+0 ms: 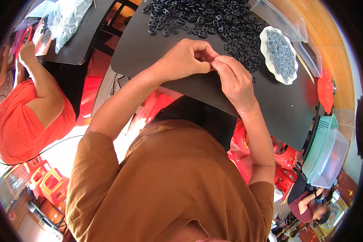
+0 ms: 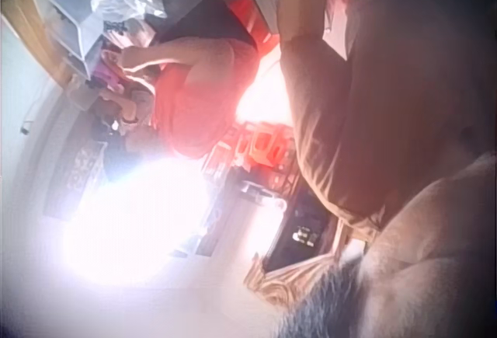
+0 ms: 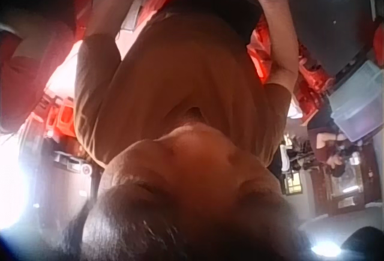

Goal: The person sits at a table and repeatedly picks up small black plastic rings and metal pins to assemble them by hand. They insert the pins into the rings and place the finished units into a white bowl. The task involves repetitive manual assembly of small hardware components.

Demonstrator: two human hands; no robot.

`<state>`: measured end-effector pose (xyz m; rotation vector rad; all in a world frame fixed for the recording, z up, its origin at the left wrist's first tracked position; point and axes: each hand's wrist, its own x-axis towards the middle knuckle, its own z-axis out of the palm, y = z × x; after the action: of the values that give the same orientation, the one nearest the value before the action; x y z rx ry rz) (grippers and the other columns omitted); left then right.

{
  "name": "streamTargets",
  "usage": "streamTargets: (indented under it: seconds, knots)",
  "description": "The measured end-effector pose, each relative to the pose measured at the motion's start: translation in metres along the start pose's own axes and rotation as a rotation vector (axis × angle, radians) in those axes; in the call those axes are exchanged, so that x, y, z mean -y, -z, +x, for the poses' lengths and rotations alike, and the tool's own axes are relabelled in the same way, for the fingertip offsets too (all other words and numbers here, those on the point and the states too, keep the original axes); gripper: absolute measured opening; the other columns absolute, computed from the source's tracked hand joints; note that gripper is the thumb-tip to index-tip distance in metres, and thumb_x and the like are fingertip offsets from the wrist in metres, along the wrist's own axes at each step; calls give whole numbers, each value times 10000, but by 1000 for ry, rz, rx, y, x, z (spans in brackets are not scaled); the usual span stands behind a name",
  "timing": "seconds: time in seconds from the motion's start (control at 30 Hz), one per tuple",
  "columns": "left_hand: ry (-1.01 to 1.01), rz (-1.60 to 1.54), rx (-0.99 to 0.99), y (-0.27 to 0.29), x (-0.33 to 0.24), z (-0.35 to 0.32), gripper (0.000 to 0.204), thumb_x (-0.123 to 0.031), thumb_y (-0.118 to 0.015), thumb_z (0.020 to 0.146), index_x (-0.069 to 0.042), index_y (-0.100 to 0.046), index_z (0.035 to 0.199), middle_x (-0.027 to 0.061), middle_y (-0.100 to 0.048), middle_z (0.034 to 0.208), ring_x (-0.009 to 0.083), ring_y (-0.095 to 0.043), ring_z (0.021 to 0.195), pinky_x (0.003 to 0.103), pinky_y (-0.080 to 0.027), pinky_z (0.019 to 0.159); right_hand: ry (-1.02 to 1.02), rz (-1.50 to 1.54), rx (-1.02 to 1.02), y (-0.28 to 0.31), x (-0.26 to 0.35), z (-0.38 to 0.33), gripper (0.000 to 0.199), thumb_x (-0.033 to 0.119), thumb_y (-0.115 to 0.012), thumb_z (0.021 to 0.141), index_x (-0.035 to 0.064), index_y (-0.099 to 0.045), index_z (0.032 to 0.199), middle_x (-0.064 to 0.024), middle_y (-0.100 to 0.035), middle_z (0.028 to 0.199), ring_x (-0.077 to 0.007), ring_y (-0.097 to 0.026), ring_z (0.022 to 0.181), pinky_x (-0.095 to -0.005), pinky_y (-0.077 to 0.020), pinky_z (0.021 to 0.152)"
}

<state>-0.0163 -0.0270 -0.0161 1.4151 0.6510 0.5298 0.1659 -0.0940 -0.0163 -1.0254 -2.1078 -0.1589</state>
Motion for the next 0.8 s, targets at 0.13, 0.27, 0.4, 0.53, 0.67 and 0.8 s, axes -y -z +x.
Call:
streamTargets:
  seconds: [0.13, 0.27, 0.4, 0.53, 0.67, 0.8]
  knots:
    - [4, 7, 5, 1, 4, 2, 164, -2, -639, 823, -3, -663, 984, 22, -688, 939, 60, -629, 863, 222, -500, 790, -23, 21, 8, 0, 1, 0, 150, -60, -645, 734, 7, -620, 867, -77, -635, 888, -235, -657, 768, -310, -565, 664]
    - [32, -42, 18, 2, 1, 1, 166, 0, -641, 820, -9, -666, 984, 19, -689, 936, 58, -628, 866, 222, -500, 797, -20, 44, -4, 0, 1, 0, 138, -59, -641, 745, 8, -621, 864, -75, -636, 888, -233, -657, 765, -315, -562, 662]
    - [38, -79, 37, 1, 0, 1, 167, 15, -630, 813, -12, -665, 974, 16, -684, 932, 57, -625, 868, 222, -500, 800, -15, 46, -9, 0, 2, 0, 133, -56, -647, 748, 11, -621, 860, -72, -638, 888, -231, -656, 766, -313, -560, 659]
    - [39, -128, 45, 1, 1, 1, 166, 29, -615, 804, -13, -661, 959, 14, -676, 928, 59, -621, 866, 223, -498, 803, -7, 40, -12, 3, 4, 1, 136, -50, -657, 748, 14, -623, 864, -67, -638, 893, -227, -655, 766, -308, -557, 659]
    - [42, -163, 52, 1, 1, 2, 177, 42, -607, 794, -10, -656, 956, 14, -672, 923, 60, -617, 865, 223, -496, 806, 0, 32, -14, 3, 4, 0, 146, -44, -667, 743, 18, -625, 867, -62, -636, 897, -222, -652, 760, -306, -554, 658]
    - [61, -176, 62, 0, 2, 3, 185, 49, -601, 785, -10, -653, 952, 15, -670, 918, 59, -614, 859, 221, -493, 797, -2, 31, -6, 4, 3, -1, 148, -42, -672, 739, 21, -626, 866, -61, -633, 895, -217, -648, 751, -305, -549, 649]
